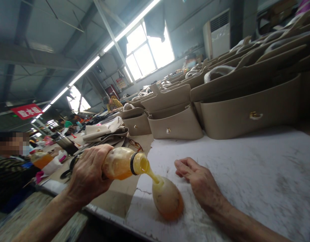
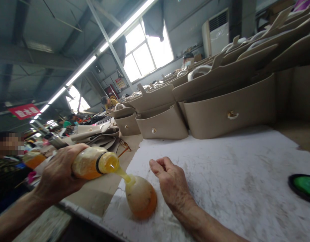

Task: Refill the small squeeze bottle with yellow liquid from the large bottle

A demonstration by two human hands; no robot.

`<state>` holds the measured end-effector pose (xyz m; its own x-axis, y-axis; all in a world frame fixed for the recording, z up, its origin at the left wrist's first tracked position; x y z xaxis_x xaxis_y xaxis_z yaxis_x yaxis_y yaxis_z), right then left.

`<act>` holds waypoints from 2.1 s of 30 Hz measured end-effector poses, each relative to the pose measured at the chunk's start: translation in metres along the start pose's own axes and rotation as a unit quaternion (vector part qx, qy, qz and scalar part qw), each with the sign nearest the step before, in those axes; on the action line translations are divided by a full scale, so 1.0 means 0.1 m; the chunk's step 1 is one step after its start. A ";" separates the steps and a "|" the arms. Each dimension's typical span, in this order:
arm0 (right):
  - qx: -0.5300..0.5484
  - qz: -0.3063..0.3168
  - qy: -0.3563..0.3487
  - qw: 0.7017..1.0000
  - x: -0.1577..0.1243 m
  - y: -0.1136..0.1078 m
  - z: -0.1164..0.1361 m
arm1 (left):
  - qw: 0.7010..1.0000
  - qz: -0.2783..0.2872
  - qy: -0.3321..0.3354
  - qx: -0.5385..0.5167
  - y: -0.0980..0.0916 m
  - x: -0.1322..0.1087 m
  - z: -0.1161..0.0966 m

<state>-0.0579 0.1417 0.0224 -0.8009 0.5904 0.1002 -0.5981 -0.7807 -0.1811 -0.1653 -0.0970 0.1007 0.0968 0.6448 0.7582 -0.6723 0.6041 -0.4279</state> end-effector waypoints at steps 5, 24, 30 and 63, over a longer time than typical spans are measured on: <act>-0.002 0.002 0.005 1.000 -0.01 0.00 0.00 | 1.000 0.006 0.005 0.001 -0.01 0.00 0.00; -0.002 -0.004 -0.003 1.000 -0.04 -0.02 -0.02 | 1.000 0.010 -0.007 0.005 -0.03 0.04 -0.02; -0.003 -0.006 0.000 1.000 -0.03 -0.02 -0.01 | 1.000 0.013 -0.016 0.009 -0.01 0.02 -0.02; 0.003 -0.004 -0.004 1.000 -0.03 0.00 -0.01 | 1.000 0.006 0.003 0.028 -0.04 0.03 -0.03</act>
<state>-0.0552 0.1404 0.0214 -0.7957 0.5957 0.1096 -0.6054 -0.7764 -0.1751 -0.1600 -0.0961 0.1030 0.0920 0.6550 0.7500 -0.7132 0.5690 -0.4094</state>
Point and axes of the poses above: each hand's wrist, its own x-axis towards the middle knuckle, its own y-axis out of the palm, z = x × y, the point moved 3 cm from there along x, towards the middle knuckle
